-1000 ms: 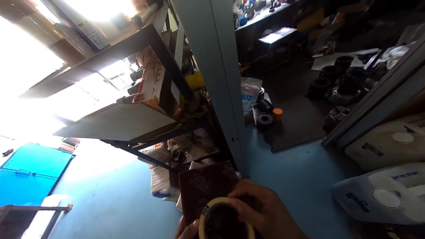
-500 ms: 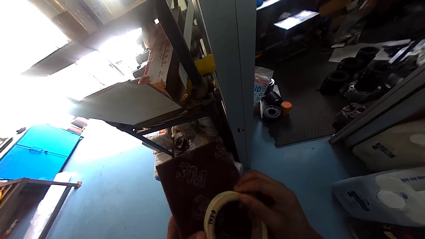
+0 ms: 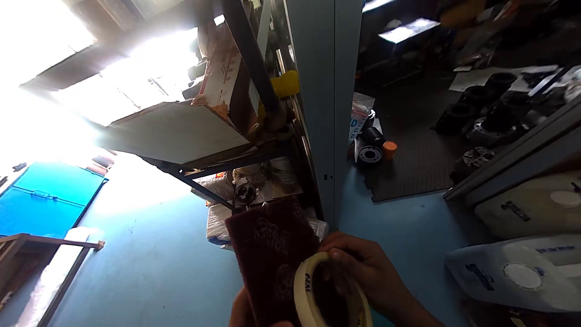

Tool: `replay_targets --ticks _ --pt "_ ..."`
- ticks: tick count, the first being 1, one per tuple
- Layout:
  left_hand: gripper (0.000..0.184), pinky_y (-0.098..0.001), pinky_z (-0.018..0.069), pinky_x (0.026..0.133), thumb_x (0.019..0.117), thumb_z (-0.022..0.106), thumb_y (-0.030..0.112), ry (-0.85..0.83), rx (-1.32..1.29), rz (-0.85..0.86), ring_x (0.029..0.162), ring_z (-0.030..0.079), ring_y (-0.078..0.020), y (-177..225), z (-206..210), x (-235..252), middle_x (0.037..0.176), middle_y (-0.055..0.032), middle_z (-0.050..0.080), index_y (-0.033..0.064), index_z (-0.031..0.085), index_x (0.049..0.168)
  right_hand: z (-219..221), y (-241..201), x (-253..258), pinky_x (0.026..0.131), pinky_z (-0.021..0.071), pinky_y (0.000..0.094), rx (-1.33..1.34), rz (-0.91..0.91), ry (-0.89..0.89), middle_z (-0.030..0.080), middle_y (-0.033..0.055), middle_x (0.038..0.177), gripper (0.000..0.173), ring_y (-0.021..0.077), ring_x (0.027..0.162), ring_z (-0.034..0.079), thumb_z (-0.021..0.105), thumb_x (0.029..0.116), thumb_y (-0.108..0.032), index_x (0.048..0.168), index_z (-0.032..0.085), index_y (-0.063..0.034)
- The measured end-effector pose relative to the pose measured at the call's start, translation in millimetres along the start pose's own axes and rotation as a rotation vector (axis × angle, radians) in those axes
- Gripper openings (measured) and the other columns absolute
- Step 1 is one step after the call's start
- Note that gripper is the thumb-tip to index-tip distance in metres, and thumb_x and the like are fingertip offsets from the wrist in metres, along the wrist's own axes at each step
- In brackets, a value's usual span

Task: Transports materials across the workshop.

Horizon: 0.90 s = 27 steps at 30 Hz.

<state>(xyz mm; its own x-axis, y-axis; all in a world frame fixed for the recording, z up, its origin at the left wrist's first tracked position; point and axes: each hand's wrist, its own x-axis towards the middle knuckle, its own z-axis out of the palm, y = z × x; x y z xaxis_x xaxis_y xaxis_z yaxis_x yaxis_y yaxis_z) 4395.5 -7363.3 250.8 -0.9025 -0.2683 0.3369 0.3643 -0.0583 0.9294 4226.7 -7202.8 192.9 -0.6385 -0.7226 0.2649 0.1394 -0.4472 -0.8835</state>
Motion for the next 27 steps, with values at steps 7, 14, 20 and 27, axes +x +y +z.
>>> replay_targets --ticks 7,14,20,27 --pt "0.037 -0.0206 0.0555 0.096 0.0965 0.070 0.020 0.023 0.021 -0.035 0.107 0.068 0.0014 0.4 -0.9 -1.1 0.120 0.0118 0.073 0.0273 0.065 0.132 1.5 -0.9 0.2 0.055 0.0587 0.0211 0.033 0.062 0.017 0.071 0.0015 0.102 0.022 0.0044 0.067 0.066 0.058 0.1047 -0.024 0.106 0.073 -0.0075" --pt "0.035 -0.0211 0.0560 0.095 0.0972 0.069 0.020 0.049 -0.009 -0.067 0.106 0.069 0.0004 -1.6 0.4 -1.7 0.118 0.0100 0.074 0.0261 0.066 0.131 0.9 -5.1 -1.7 0.056 0.0590 0.0229 0.035 0.153 0.039 0.071 0.0028 0.099 0.021 0.0069 0.066 0.067 0.059 0.1040 -0.022 0.104 0.073 -0.0068" --pt "0.035 -0.0224 0.0559 0.096 0.0963 0.070 0.021 0.050 0.000 -0.063 0.107 0.068 -0.0003 -0.8 2.1 -3.0 0.119 0.0098 0.073 0.0265 0.066 0.130 -0.2 -5.9 -2.4 0.056 0.0591 0.0225 0.069 0.138 0.028 0.072 0.0015 0.100 0.021 0.0057 0.067 0.067 0.060 0.1039 -0.024 0.105 0.073 -0.0086" --pt "0.037 -0.0261 0.0563 0.096 0.0983 0.069 0.019 -0.017 0.012 -0.027 0.109 0.068 -0.0048 -8.7 -16.6 -16.4 0.122 0.0054 0.072 0.0227 0.062 0.134 -1.4 -3.9 -2.7 0.055 0.0588 0.0221 0.103 0.112 -0.005 0.071 0.0029 0.103 0.021 0.0054 0.066 0.067 0.059 0.1043 -0.024 0.106 0.073 -0.0074"
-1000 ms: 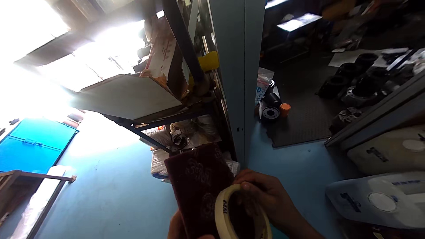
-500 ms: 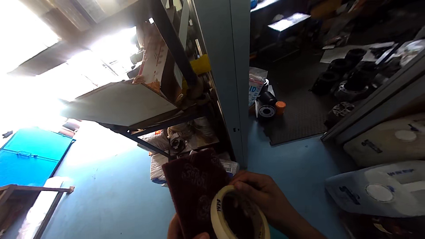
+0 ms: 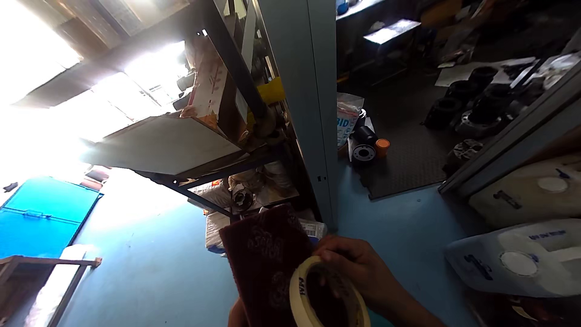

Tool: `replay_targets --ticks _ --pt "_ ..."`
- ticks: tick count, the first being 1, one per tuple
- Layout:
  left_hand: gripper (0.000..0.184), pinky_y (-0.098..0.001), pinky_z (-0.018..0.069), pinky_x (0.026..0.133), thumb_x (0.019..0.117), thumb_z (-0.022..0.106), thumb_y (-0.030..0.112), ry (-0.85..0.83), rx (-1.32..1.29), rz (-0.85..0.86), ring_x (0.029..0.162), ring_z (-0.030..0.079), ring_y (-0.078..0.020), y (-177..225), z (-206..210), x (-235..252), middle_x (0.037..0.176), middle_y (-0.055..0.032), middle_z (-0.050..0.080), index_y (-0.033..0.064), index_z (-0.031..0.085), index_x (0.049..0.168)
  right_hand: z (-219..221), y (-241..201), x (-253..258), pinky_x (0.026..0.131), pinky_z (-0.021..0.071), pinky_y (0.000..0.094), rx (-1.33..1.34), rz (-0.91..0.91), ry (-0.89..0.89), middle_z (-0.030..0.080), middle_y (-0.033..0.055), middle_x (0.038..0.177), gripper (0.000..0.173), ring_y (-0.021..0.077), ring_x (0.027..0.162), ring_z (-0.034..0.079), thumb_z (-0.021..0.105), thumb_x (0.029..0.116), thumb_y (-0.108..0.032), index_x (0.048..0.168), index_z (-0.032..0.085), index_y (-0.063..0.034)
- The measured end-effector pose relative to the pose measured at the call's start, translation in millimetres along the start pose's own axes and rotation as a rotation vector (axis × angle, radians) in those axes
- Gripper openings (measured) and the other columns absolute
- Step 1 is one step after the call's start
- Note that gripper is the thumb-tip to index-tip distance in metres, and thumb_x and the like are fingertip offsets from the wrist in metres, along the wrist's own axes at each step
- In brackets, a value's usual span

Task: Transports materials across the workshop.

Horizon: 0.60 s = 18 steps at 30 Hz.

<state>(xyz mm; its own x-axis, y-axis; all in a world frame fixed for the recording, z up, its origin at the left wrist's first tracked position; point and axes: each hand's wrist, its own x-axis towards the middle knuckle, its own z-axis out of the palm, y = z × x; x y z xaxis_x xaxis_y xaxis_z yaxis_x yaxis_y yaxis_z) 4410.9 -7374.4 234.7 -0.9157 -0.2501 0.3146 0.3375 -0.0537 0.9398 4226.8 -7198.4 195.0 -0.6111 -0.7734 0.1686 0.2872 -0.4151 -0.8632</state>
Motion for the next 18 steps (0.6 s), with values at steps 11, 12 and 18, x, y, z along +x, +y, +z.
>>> replay_targets --ticks 11,12,18 --pt "0.038 -0.0189 0.0547 0.095 0.0957 0.071 0.025 0.045 0.015 0.003 0.108 0.067 0.0035 7.3 12.1 7.7 0.120 0.0134 0.072 0.0287 0.064 0.133 0.4 1.2 0.2 0.058 0.0596 0.0222 -0.034 -0.071 -0.018 0.070 0.0026 0.105 0.022 0.0055 0.070 0.067 0.058 0.1048 -0.023 0.107 0.072 -0.0066" --pt "0.037 -0.0204 0.0554 0.095 0.0963 0.071 0.024 0.032 0.007 -0.001 0.108 0.067 0.0016 6.4 9.8 6.6 0.120 0.0115 0.073 0.0274 0.064 0.133 1.1 1.1 -0.1 0.058 0.0596 0.0220 -0.047 -0.090 -0.013 0.069 0.0028 0.105 0.021 0.0057 0.070 0.067 0.058 0.1048 -0.022 0.107 0.072 -0.0061" --pt "0.037 -0.0196 0.0551 0.095 0.0952 0.072 0.024 0.059 0.016 -0.003 0.107 0.067 0.0025 5.2 9.7 8.7 0.119 0.0127 0.073 0.0287 0.065 0.132 3.6 2.2 -0.6 0.057 0.0587 0.0203 -0.139 -0.169 0.026 0.069 0.0030 0.106 0.020 0.0047 0.070 0.066 0.059 0.1043 -0.020 0.108 0.072 -0.0056"
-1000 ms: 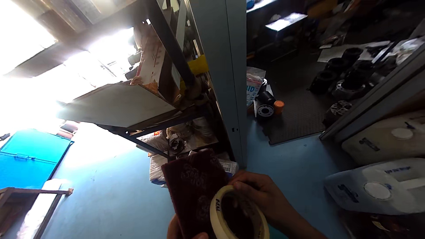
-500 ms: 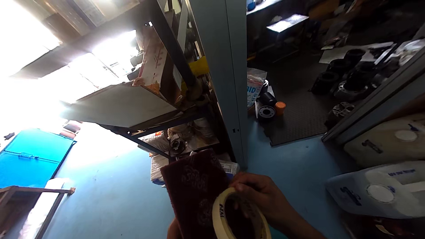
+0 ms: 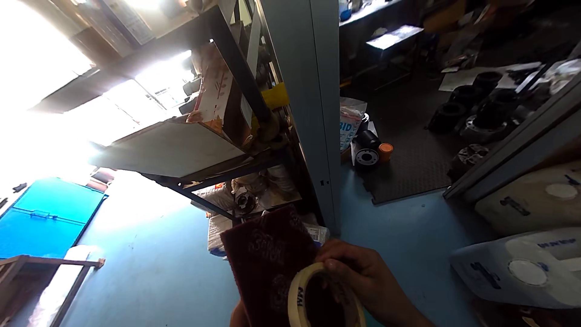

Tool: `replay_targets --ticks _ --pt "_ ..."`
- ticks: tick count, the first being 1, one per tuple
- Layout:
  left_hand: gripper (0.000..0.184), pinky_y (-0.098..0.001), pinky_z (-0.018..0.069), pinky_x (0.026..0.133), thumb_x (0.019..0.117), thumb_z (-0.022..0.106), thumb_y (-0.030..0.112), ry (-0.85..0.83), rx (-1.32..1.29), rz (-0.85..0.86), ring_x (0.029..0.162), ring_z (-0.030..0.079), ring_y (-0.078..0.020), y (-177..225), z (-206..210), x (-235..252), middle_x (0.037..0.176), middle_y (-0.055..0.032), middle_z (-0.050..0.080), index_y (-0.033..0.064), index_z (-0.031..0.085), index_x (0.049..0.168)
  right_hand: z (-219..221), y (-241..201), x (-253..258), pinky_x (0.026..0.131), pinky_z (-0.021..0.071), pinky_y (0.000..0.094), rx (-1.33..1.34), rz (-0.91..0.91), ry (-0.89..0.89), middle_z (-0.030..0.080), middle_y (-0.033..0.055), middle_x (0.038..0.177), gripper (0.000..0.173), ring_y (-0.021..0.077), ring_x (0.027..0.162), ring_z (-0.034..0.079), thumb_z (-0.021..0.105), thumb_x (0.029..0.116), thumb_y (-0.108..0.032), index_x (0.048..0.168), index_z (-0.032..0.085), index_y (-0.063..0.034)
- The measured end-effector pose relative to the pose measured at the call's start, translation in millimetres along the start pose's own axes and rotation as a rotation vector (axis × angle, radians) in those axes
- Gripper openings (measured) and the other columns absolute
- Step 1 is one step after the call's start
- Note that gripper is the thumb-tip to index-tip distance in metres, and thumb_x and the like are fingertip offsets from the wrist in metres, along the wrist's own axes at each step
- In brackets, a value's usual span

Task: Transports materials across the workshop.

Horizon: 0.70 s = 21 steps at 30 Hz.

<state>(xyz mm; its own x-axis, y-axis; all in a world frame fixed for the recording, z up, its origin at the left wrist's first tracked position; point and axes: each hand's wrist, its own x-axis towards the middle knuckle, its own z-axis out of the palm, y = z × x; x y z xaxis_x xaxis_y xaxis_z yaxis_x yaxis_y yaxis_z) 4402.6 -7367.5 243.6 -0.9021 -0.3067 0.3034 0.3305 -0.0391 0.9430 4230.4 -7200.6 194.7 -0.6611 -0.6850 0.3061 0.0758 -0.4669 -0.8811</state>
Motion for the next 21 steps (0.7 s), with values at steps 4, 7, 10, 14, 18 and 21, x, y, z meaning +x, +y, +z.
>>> replay_targets --ticks 4,7,10,14,18,21 --pt "0.037 -0.0207 0.0553 0.096 0.0963 0.071 0.022 0.003 -0.015 0.002 0.107 0.067 0.0015 1.4 3.4 3.8 0.120 0.0118 0.073 0.0281 0.065 0.132 1.3 -0.1 -0.9 0.064 0.0596 0.0201 -0.084 -0.087 0.027 0.070 0.0030 0.106 0.018 0.0050 0.078 0.067 0.061 0.1032 -0.019 0.108 0.072 -0.0060" --pt "0.034 -0.0208 0.0558 0.095 0.0974 0.069 0.020 0.001 -0.043 -0.008 0.105 0.068 0.0010 -0.3 3.6 6.5 0.118 0.0105 0.074 0.0261 0.066 0.130 3.7 -2.5 -1.8 0.062 0.0598 0.0193 -0.102 -0.112 0.049 0.069 0.0031 0.106 0.016 0.0046 0.076 0.067 0.063 0.1018 -0.018 0.109 0.072 -0.0062" --pt "0.032 -0.0220 0.0568 0.093 0.0979 0.067 0.017 0.004 -0.097 -0.023 0.103 0.070 -0.0011 -4.1 1.7 8.2 0.116 0.0071 0.075 0.0232 0.067 0.129 4.5 -3.2 -1.5 0.061 0.0596 0.0190 -0.117 -0.118 0.055 0.068 0.0037 0.106 0.015 0.0049 0.075 0.067 0.065 0.1010 -0.017 0.109 0.072 -0.0061" --pt "0.031 -0.0226 0.0573 0.093 0.0968 0.068 0.014 0.029 -0.130 -0.051 0.102 0.071 -0.0021 -7.5 0.4 9.1 0.113 0.0054 0.076 0.0208 0.068 0.127 4.6 -3.1 -0.3 0.060 0.0595 0.0190 -0.128 -0.105 0.057 0.068 0.0034 0.106 0.014 0.0049 0.074 0.067 0.066 0.1000 -0.017 0.108 0.072 -0.0064" --pt "0.028 -0.0230 0.0579 0.092 0.0972 0.067 0.014 0.066 -0.154 -0.086 0.099 0.072 -0.0028 -7.9 1.5 11.8 0.110 0.0039 0.077 0.0197 0.070 0.124 2.3 -2.3 1.1 0.060 0.0592 0.0201 -0.135 -0.061 0.035 0.068 0.0038 0.106 0.019 0.0055 0.074 0.066 0.061 0.1030 -0.020 0.109 0.072 -0.0048" --pt "0.024 -0.0245 0.0586 0.091 0.0975 0.067 0.017 0.116 -0.128 -0.160 0.097 0.072 -0.0039 -7.9 0.8 13.4 0.108 0.0030 0.077 0.0182 0.070 0.122 -2.3 -1.5 3.1 0.061 0.0599 0.0219 -0.120 -0.012 0.007 0.068 0.0041 0.107 0.023 0.0069 0.076 0.067 0.057 0.1050 -0.020 0.111 0.072 -0.0048"
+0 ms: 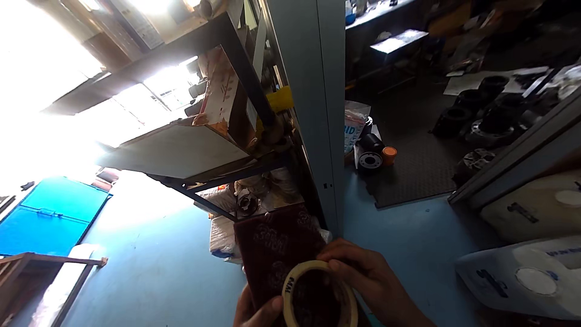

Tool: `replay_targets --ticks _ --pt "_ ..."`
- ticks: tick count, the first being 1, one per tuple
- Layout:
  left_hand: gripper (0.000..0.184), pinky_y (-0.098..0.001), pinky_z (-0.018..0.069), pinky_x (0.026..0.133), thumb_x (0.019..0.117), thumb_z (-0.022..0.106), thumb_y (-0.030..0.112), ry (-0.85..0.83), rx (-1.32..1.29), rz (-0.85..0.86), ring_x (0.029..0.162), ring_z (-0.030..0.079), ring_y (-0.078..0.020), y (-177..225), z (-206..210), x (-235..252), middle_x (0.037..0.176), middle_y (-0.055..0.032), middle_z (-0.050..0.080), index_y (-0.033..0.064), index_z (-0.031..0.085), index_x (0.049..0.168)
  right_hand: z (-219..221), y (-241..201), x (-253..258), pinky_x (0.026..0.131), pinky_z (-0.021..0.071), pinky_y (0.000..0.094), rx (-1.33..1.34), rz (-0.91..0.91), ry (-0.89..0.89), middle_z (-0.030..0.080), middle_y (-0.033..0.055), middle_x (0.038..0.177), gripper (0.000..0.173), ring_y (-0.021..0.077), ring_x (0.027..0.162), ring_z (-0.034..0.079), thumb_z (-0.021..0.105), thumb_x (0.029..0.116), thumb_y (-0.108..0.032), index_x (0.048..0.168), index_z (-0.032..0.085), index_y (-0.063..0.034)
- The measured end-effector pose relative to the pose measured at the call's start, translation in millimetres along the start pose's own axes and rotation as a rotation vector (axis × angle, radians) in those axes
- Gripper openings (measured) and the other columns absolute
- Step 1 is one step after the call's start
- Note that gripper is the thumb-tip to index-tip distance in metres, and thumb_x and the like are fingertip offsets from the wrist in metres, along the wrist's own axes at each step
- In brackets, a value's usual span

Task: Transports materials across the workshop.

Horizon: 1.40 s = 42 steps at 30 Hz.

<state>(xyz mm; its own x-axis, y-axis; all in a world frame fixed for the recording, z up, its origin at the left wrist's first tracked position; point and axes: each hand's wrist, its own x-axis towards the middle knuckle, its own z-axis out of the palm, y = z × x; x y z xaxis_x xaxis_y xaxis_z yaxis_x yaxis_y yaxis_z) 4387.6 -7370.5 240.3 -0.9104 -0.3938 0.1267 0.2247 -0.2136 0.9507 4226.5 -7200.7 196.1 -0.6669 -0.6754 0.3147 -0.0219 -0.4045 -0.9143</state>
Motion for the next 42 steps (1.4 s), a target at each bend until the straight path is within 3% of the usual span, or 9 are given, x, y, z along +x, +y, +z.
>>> replay_targets --ticks 4,10,26,42 --pt "0.018 -0.0279 0.0598 0.089 0.0984 0.063 0.013 0.100 -0.002 -0.121 0.093 0.073 -0.0067 2.0 2.6 0.7 0.101 0.0001 0.077 0.0112 0.066 0.116 -4.3 -1.8 2.2 0.060 0.0613 0.0259 0.038 0.143 -0.013 0.068 0.0040 0.108 0.023 0.0098 0.073 0.068 0.056 0.1040 -0.019 0.111 0.073 -0.0050" --pt "0.018 -0.0298 0.0607 0.088 0.1007 0.053 0.004 0.152 -0.031 -0.195 0.090 0.074 -0.0089 -0.2 8.1 2.6 0.098 -0.0016 0.077 0.0055 0.060 0.117 -5.5 -3.2 4.1 0.058 0.0614 0.0281 0.066 0.342 0.023 0.069 0.0041 0.104 0.022 0.0117 0.069 0.068 0.055 0.1031 -0.017 0.108 0.073 -0.0046" --pt "0.018 -0.0305 0.0604 0.089 0.1006 0.054 0.005 0.141 -0.032 -0.225 0.092 0.074 -0.0097 -3.7 8.3 8.8 0.100 -0.0023 0.077 0.0052 0.060 0.118 -10.6 0.6 9.4 0.055 0.0584 0.0255 0.086 0.439 0.044 0.073 0.0016 0.085 0.022 0.0101 0.064 0.068 0.054 0.1033 -0.018 0.107 0.073 -0.0061" --pt "0.020 -0.0311 0.0604 0.089 0.1001 0.055 0.005 0.134 0.002 -0.236 0.092 0.074 -0.0098 -7.8 6.8 13.5 0.101 -0.0018 0.077 0.0035 0.057 0.120 -14.2 5.5 12.2 0.055 0.0585 0.0255 0.096 0.462 0.050 0.072 0.0013 0.082 0.022 0.0098 0.063 0.068 0.054 0.1030 -0.018 0.106 0.072 -0.0056"
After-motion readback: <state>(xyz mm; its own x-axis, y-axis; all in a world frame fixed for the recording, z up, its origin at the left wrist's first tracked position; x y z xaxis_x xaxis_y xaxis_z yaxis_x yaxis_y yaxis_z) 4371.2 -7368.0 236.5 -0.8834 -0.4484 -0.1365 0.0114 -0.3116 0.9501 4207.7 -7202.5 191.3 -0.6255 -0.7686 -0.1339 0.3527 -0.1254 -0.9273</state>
